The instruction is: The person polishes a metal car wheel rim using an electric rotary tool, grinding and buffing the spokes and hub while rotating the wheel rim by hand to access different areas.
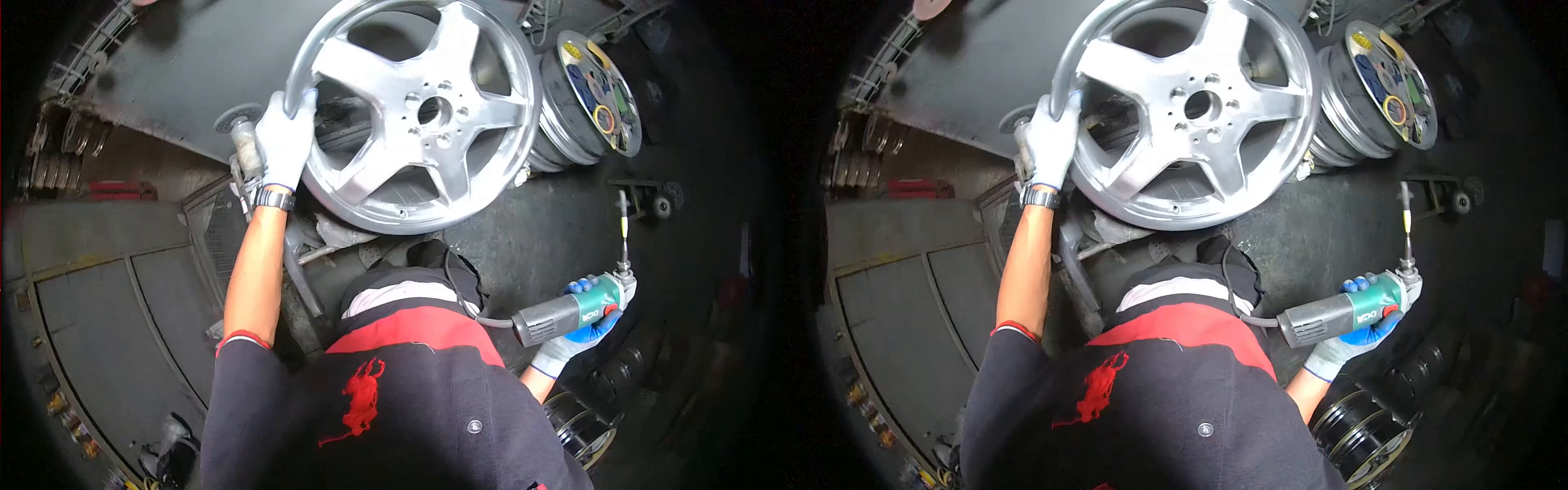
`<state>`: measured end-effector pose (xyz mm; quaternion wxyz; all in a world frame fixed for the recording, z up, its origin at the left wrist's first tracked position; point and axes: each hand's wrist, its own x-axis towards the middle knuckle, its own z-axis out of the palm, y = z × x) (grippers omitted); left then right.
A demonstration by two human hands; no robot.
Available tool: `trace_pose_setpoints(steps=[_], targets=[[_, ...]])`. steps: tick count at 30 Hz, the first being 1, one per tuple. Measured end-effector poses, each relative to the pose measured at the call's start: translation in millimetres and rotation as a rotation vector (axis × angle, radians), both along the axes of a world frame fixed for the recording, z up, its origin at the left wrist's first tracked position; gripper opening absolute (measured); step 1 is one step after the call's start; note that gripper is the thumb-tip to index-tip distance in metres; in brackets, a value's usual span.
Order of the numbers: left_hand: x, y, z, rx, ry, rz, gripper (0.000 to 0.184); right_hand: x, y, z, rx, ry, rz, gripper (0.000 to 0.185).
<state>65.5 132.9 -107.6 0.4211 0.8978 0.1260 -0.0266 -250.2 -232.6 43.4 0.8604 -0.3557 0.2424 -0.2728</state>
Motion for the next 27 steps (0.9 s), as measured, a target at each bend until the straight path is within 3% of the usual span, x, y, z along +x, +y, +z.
trace_pose_setpoints(steps=[1,11,16,18,20,22,27], targets=[[-4.6,7.8,24.3,0.093,0.037,0.004,0.039,-1.9,7.0,7.0,0.007,0.022,-0.001,0.070],[-23.3,5.2,40.3,0.089,-0.117,0.125,0.045,9.8,0.4,13.1,0.019,-0.064,0.079,0.069],[-31.5,20.2,28.9,0.276,-0.352,0.138,0.049,2.4,-20.5,-1.4,0.047,-0.140,0.187,0.073],[-39.5,15.6,35.8,0.069,-0.358,0.142,0.050,-6.5,-31.3,-19.1,0.055,-0.214,0.193,0.073],[-53.8,11.3,53.2,0.056,-0.233,0.186,0.048,-10.3,-39.7,-28.2,0.054,-0.203,0.202,0.073],[-60.1,10.4,38.4,-0.041,-0.489,0.184,0.048,-9.7,-47.9,-36.8,0.075,-0.263,0.220,0.073],[-93.2,19.3,15.2,0.019,-0.657,0.206,0.054,-8.6,-53.7,-48.7,-0.037,-0.361,0.300,0.070]])
